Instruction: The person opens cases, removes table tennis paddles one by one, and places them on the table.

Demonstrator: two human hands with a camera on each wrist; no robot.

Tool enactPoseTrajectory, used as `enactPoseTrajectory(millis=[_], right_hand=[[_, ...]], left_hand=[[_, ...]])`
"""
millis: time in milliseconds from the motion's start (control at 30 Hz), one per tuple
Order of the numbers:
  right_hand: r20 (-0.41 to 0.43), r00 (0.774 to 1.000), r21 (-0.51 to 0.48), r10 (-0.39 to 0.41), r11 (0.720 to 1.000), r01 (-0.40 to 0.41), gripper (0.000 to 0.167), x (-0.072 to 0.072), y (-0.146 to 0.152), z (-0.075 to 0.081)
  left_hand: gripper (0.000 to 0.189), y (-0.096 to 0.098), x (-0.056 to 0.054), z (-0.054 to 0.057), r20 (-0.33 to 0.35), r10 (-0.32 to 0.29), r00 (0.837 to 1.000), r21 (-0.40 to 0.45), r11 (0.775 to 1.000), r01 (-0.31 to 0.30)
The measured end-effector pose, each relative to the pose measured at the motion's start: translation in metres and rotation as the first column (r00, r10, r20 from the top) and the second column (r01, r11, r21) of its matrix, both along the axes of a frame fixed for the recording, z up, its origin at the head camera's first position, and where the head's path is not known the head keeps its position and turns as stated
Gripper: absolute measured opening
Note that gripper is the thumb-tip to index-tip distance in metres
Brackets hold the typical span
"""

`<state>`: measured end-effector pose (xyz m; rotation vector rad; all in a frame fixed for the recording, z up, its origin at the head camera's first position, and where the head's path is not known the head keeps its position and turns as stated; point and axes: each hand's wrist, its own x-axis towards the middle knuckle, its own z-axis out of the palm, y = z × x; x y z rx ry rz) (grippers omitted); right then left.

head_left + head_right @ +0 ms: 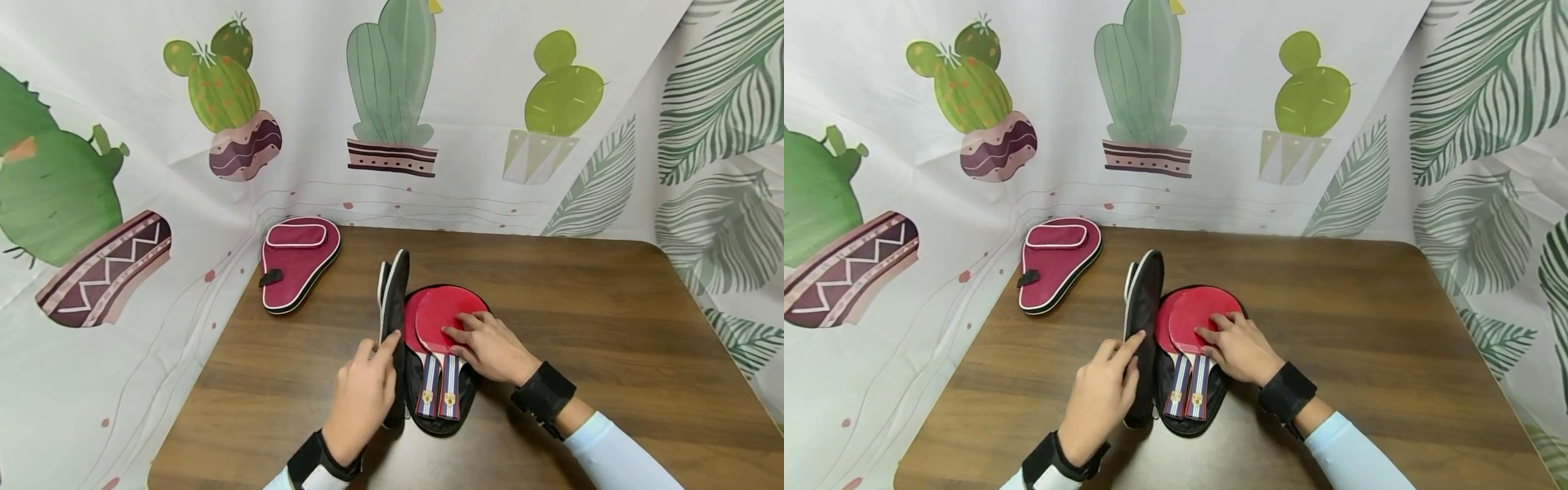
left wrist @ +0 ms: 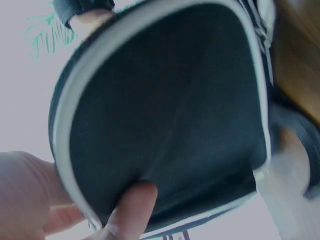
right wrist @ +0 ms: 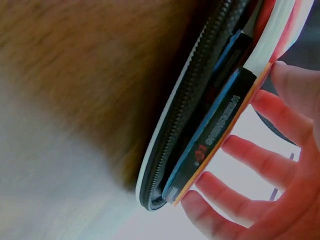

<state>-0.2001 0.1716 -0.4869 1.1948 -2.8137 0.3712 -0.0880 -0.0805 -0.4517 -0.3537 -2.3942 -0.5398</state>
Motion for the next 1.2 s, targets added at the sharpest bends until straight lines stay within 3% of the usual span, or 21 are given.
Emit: enactPoseTrajectory(millis=[267, 533, 733, 933, 1033, 1133, 1200], right_hand=[[0.033, 0.999, 0.020, -0.030, 0.999, 0.030, 0.050, 0.003, -0.002, 0.003], [0.072, 0.996, 0.049, -0.056, 0.997, 0.053, 0.071, 0.006, -0.005, 0.006], [0.131, 0.990, 0.082, -0.050, 0.996, 0.039, 0.092, 0.010, -0.006, 0.008], [0.143, 0.988, 0.084, -0.053, 0.996, 0.041, 0.092, 0.010, -0.007, 0.010], [0.156, 0.987, 0.083, -0.048, 0.996, 0.035, 0.092, 0.010, -0.007, 0.010], [0.158, 0.987, 0.084, -0.038, 0.996, 0.025, 0.093, 0.009, -0.006, 0.009], [0.157, 0.987, 0.087, -0.041, 0.996, 0.028, 0.092, 0.009, -0.006, 0.008]], left_hand=[[0.042, -0.029, 0.004, -0.005, 0.077, 0.112, 0.991, -0.012, 0.994, -0.112], [0.042, -0.049, 0.005, -0.016, 0.201, 0.190, 0.961, -0.059, 0.982, -0.182], [0.036, -0.063, 0.000, -0.018, 0.322, 0.249, 0.914, -0.136, 0.967, -0.216], [0.035, -0.073, -0.011, -0.022, 0.446, 0.304, 0.842, -0.237, 0.947, -0.217], [0.032, -0.077, -0.016, -0.027, 0.487, 0.317, 0.814, -0.274, 0.940, -0.202], [0.031, -0.077, -0.021, -0.033, 0.516, 0.313, 0.797, -0.314, 0.935, -0.164], [0.033, -0.076, -0.024, -0.035, 0.520, 0.306, 0.798, -0.338, 0.931, -0.137]])
